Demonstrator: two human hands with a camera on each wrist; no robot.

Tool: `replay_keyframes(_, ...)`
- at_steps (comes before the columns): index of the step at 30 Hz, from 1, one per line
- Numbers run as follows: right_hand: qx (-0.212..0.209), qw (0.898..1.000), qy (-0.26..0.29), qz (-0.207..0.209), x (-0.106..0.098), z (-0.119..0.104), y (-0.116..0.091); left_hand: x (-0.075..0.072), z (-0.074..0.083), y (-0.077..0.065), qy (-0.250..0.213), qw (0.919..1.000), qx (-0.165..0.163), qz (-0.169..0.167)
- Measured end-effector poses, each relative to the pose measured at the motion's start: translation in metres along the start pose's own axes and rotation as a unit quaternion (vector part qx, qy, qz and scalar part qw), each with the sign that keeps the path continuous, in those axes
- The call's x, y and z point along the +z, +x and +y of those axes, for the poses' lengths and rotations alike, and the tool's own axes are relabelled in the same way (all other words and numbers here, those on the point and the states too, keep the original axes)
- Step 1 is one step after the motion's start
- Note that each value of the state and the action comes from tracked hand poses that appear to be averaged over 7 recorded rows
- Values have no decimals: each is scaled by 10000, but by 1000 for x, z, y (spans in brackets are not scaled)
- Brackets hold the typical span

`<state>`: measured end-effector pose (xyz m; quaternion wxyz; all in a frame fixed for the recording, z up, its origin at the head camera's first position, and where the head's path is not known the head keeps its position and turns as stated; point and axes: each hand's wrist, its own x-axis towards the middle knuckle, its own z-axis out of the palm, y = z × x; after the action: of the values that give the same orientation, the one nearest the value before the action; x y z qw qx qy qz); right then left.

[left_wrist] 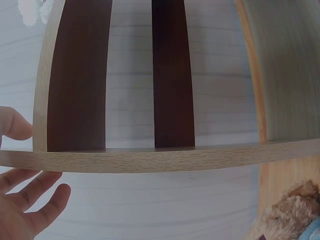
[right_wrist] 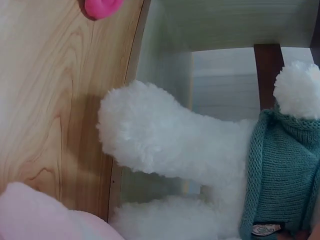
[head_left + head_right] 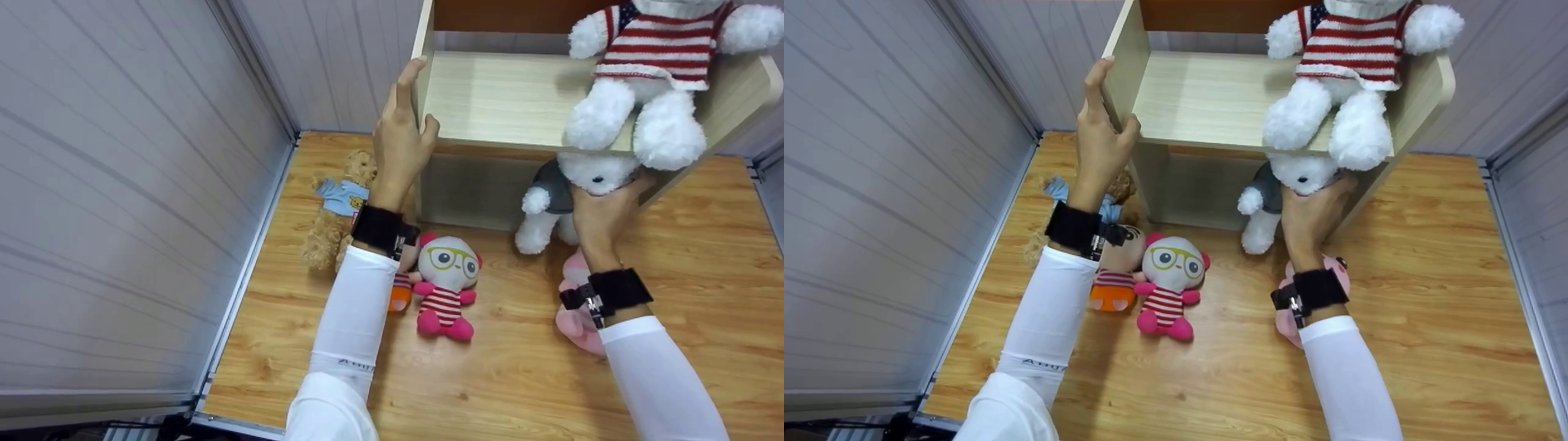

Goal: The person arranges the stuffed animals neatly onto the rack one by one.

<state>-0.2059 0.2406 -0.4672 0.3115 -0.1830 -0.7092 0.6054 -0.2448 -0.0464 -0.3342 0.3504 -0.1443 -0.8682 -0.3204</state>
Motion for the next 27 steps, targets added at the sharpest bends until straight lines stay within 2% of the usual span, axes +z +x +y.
replay_keyframes(6,-80,9988,-475,125,7,16,9,0,-1,0,12,10000,16,30)
replay_keyframes(17,-20,9956,-905,258,16,26,20,0,1,0,40,10000,-69,2)
replay_keyframes(21,283,9913,-1264,233,19,29,23,-1,1,0,43,9999,-92,-8)
replay_keyframes(23,561,9882,-1414,192,21,30,25,-1,2,0,56,9999,-97,-12)
replay_keyframes(27,996,9779,-1834,142,24,33,29,0,2,0,64,9999,-98,-6)
